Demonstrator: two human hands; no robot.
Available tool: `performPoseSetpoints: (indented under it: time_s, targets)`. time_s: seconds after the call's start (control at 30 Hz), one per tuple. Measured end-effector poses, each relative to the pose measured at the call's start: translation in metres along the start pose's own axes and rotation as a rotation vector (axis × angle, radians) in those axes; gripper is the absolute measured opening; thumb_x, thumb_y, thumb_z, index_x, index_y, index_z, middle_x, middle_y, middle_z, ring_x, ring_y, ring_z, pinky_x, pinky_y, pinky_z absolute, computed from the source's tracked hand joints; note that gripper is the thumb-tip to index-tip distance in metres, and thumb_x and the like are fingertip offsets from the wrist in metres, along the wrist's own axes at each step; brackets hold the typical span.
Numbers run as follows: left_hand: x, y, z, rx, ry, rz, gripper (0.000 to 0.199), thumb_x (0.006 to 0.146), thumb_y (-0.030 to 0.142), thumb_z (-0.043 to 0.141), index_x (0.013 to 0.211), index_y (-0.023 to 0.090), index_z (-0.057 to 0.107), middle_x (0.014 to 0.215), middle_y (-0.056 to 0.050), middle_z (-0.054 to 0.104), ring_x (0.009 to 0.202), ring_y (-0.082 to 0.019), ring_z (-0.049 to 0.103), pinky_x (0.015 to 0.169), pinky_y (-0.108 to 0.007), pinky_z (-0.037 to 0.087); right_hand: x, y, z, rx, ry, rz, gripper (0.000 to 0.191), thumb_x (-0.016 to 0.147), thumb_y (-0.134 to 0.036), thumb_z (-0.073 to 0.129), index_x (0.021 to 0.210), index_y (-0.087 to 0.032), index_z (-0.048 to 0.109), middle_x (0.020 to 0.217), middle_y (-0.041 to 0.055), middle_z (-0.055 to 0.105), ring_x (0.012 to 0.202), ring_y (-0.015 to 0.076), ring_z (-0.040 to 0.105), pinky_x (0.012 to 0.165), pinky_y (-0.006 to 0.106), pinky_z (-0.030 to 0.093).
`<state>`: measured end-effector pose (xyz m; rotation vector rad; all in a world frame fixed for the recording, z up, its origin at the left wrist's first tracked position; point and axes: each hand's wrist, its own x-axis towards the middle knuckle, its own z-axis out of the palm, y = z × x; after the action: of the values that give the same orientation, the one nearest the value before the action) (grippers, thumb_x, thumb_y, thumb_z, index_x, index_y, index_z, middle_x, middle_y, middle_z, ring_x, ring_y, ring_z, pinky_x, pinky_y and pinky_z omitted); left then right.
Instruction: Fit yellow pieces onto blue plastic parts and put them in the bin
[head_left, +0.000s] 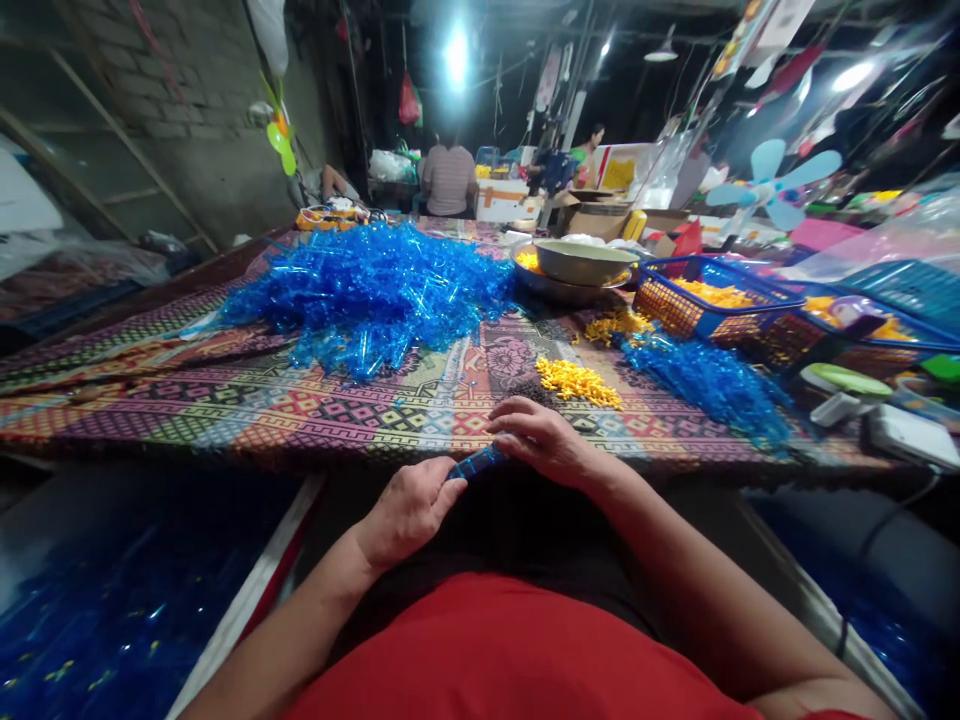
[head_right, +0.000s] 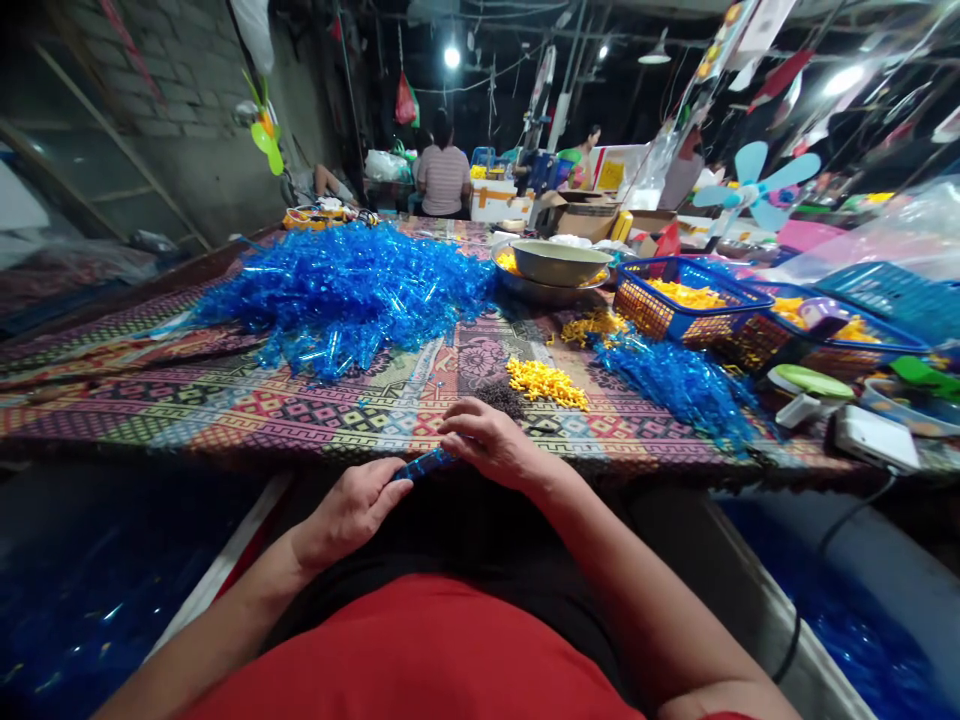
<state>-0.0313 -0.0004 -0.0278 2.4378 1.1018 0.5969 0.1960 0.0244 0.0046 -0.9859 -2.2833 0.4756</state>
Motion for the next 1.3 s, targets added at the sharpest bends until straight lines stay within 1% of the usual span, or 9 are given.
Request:
performPoseSetpoints:
  time_s: [0.1,0.23,0.37,0.5,0.67,0.83,1.03,1.2,1.3]
  targets:
    - [0.006,0.004,-0.014,0.166,-0.042,0.05,0.029,0.092,0.033,0.031,0.095,0.016,0.054,0.083,-0.006,0.063,0.074,-0.018,0.061,0.065,-0.027,0.045,0.003,-0.013,-0.01,-0.252,-0.139,-0.125,0.029,0.086,-0.039,0.053,0.107,-0.021,0.061,0.11,0.0112,0.059,0.1,0.0222,0.051,0.08,0.036,0.039]
    - [0.013,0.011,-0.027,0.237,-0.033,0.114,0.026,0.091,0.032,0.034,0.097,0.016,0.055,0.084,-0.007,0.064,0.075,-0.019,0.062,0.066,-0.029,0.047,0.007,-0.018,-0.011,-0.421,-0.2,-0.176,0.031,0.086,-0.039,0.053,0.105,-0.016,0.061,0.094,0.0113,0.065,0.088,0.022,0.056,0.074,0.035,0.039]
    - [0.017,0.019,-0.025,-0.011,0.256,0.081,0.022,0.085,0.029,0.049,0.102,0.017,0.054,0.091,-0.006,0.065,0.079,-0.018,0.063,0.071,-0.029,0.049,0.004,-0.009,-0.001,-0.248,0.012,-0.228,0.026,0.088,-0.033,0.05,0.103,-0.015,0.06,0.088,0.0101,0.065,0.082,0.0182,0.059,0.071,0.03,0.043]
    - [0.022,0.036,-0.011,-0.41,0.489,-0.127,0.019,0.083,0.034,0.053,0.092,0.017,0.054,0.071,0.0,0.062,0.054,-0.01,0.056,0.053,-0.021,0.046,-0.002,-0.013,0.014,0.058,0.245,-0.127,0.021,0.087,-0.031,0.053,0.101,-0.017,0.061,0.09,0.0082,0.065,0.08,0.0165,0.06,0.069,0.027,0.048]
    - [0.024,0.044,-0.001,-0.17,0.576,-0.046,0.017,0.084,0.032,0.052,0.074,0.017,0.053,0.066,-0.001,0.058,0.061,-0.012,0.055,0.061,-0.024,0.045,-0.01,-0.021,0.03,0.252,0.282,-0.024,0.02,0.088,-0.032,0.05,0.097,-0.019,0.062,0.084,0.0054,0.066,0.079,0.0164,0.061,0.074,0.029,0.05]
    - [0.022,0.037,-0.004,0.045,0.523,0.15,0.01,0.086,0.026,0.049,0.088,0.016,0.052,0.076,-0.004,0.061,0.071,-0.015,0.059,0.067,-0.025,0.045,-0.01,-0.026,0.016,0.198,0.287,-0.109,0.027,0.091,-0.029,0.045,0.111,-0.019,0.059,0.105,0.0107,0.06,0.1,0.0188,0.057,0.083,0.032,0.049]
    - [0.022,0.037,0.001,0.18,0.447,0.241,0.014,0.087,0.023,0.04,0.077,0.017,0.049,0.063,-0.003,0.056,0.058,-0.015,0.055,0.055,-0.025,0.041,0.002,-0.046,0.002,0.036,0.379,-0.234,0.021,0.084,-0.028,0.056,0.102,-0.018,0.062,0.087,0.0089,0.062,0.081,0.0178,0.058,0.07,0.031,0.051]
    - [0.024,0.038,0.003,0.224,0.445,0.196,0.016,0.088,0.023,0.04,0.079,0.016,0.052,0.065,-0.005,0.059,0.061,-0.016,0.059,0.059,-0.026,0.045,0.004,-0.047,0.012,0.13,0.442,-0.157,0.013,0.084,-0.026,0.056,0.09,-0.018,0.063,0.081,0.0071,0.063,0.078,0.0177,0.059,0.069,0.03,0.05]
    - [0.023,0.037,-0.004,0.181,0.406,0.198,0.024,0.089,0.026,0.042,0.108,0.014,0.051,0.097,-0.011,0.064,0.091,-0.021,0.061,0.079,-0.032,0.048,0.0,-0.039,0.018,0.352,0.494,0.054,0.014,0.084,-0.029,0.055,0.089,-0.018,0.061,0.078,0.0045,0.06,0.069,0.0146,0.058,0.062,0.027,0.05]
